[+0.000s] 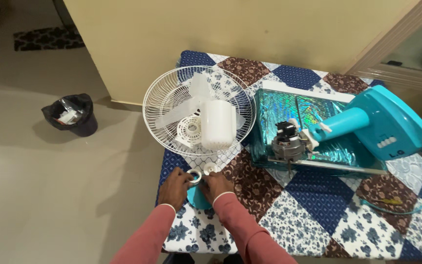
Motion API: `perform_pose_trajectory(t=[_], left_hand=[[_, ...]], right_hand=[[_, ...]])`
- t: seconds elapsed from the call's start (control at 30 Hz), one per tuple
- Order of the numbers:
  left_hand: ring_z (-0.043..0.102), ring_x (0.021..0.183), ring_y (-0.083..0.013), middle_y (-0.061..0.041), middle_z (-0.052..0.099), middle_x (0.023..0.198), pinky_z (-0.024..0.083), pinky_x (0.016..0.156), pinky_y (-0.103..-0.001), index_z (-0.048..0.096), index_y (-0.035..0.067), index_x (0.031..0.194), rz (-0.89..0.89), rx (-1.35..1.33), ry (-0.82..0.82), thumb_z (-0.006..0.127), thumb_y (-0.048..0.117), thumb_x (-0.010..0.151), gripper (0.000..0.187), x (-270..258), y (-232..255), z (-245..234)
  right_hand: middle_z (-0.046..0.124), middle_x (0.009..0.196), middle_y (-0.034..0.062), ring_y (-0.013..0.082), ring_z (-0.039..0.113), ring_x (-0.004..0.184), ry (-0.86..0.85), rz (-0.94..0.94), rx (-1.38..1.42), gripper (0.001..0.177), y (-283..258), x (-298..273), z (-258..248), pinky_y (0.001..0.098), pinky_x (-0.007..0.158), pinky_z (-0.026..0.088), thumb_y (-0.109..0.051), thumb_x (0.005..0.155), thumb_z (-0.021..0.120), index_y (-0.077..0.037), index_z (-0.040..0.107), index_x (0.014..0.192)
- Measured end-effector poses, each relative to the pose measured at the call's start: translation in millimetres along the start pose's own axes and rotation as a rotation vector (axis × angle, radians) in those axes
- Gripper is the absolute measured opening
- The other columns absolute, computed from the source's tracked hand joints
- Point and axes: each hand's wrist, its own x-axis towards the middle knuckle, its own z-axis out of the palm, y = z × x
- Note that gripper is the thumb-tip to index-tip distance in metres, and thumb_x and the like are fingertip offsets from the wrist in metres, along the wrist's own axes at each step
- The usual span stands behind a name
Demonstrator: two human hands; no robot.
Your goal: The person assembles a small electric fan by attaching a motor to a teal plastic fan housing on a patterned tablecloth. They use a screwdriver to secure the motor and adjust the fan blade assembly, then connect the power cord to the motor.
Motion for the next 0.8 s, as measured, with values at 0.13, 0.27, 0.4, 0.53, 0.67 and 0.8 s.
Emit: perform_pose_trajectory(t=[0.13, 0.27, 0.4, 0.53, 0.67, 0.8], left_hand=[[0.068, 0.100, -0.0260, -0.004, 0.065, 0.104, 0.053, 0.087, -0.040, 0.079, 0.015, 0.099, 0.040, -0.161, 0.078, 0.072, 0.013, 0.086, 0.015, 10.9, -0.8, 0.5], [0.068, 0.093, -0.0265, -0.008, 0.065, 0.095, 0.053, 0.085, -0.039, 0.078, 0.014, 0.098, 0.070, -0.232, 0.045, 0.073, 0.010, 0.083, 0.016, 18.5, -11.1, -1.1], [0.066, 0.089, -0.0282, -0.010, 0.064, 0.090, 0.052, 0.082, -0.040, 0.076, 0.012, 0.096, 0.128, -0.237, 0.005, 0.075, 0.009, 0.082, 0.014, 25.7, -17.8, 5.8], [0.065, 0.093, -0.0290, -0.010, 0.064, 0.092, 0.051, 0.084, -0.041, 0.076, 0.011, 0.094, 0.136, -0.159, -0.012, 0.076, 0.006, 0.080, 0.014, 32.9, -18.8, 13.3], [0.067, 0.096, -0.0271, -0.009, 0.065, 0.098, 0.053, 0.086, -0.040, 0.075, 0.012, 0.100, 0.105, -0.171, -0.058, 0.079, 0.006, 0.079, 0.023, 33.1, -20.7, 21.6], [0.068, 0.096, -0.0273, -0.010, 0.067, 0.100, 0.055, 0.089, -0.038, 0.074, 0.016, 0.112, 0.064, -0.220, -0.077, 0.079, 0.003, 0.077, 0.038, 33.4, -24.6, 22.3]], right_hand=[[0.072, 0.097, 0.0082, 0.0340, 0.070, 0.093, 0.084, -0.065, -0.046, 0.016, 4.9, 7.7, 11.6, 0.0487, 0.077, 0.058, -0.029, 0.087, 0.073, -0.016, 0.075, 0.096], [0.072, 0.095, 0.0060, 0.0327, 0.071, 0.089, 0.105, -0.149, -0.042, 0.011, 8.1, 11.3, 13.9, 0.0489, 0.072, 0.058, -0.026, 0.085, 0.073, -0.017, 0.077, 0.089], [0.072, 0.089, 0.0075, 0.0335, 0.071, 0.082, 0.098, -0.211, -0.039, 0.010, 13.4, 7.5, 6.1, 0.0474, 0.069, 0.058, -0.025, 0.079, 0.075, -0.016, 0.076, 0.084], [0.073, 0.087, 0.0093, 0.0348, 0.071, 0.079, 0.032, -0.265, 0.011, 0.008, 30.2, 12.1, -3.2, 0.0449, 0.073, 0.058, -0.020, 0.078, 0.074, -0.016, 0.078, 0.083], [0.074, 0.087, 0.0120, 0.0346, 0.072, 0.082, -0.110, -0.245, 0.053, 0.012, 56.7, 17.7, 4.8, 0.0423, 0.077, 0.059, -0.012, 0.078, 0.073, -0.015, 0.079, 0.088], [0.074, 0.094, 0.0130, 0.0355, 0.072, 0.087, 0.024, -0.308, 0.172, 0.018, 65.9, 10.1, 21.2, 0.0429, 0.079, 0.059, -0.004, 0.077, 0.071, -0.011, 0.077, 0.092]])
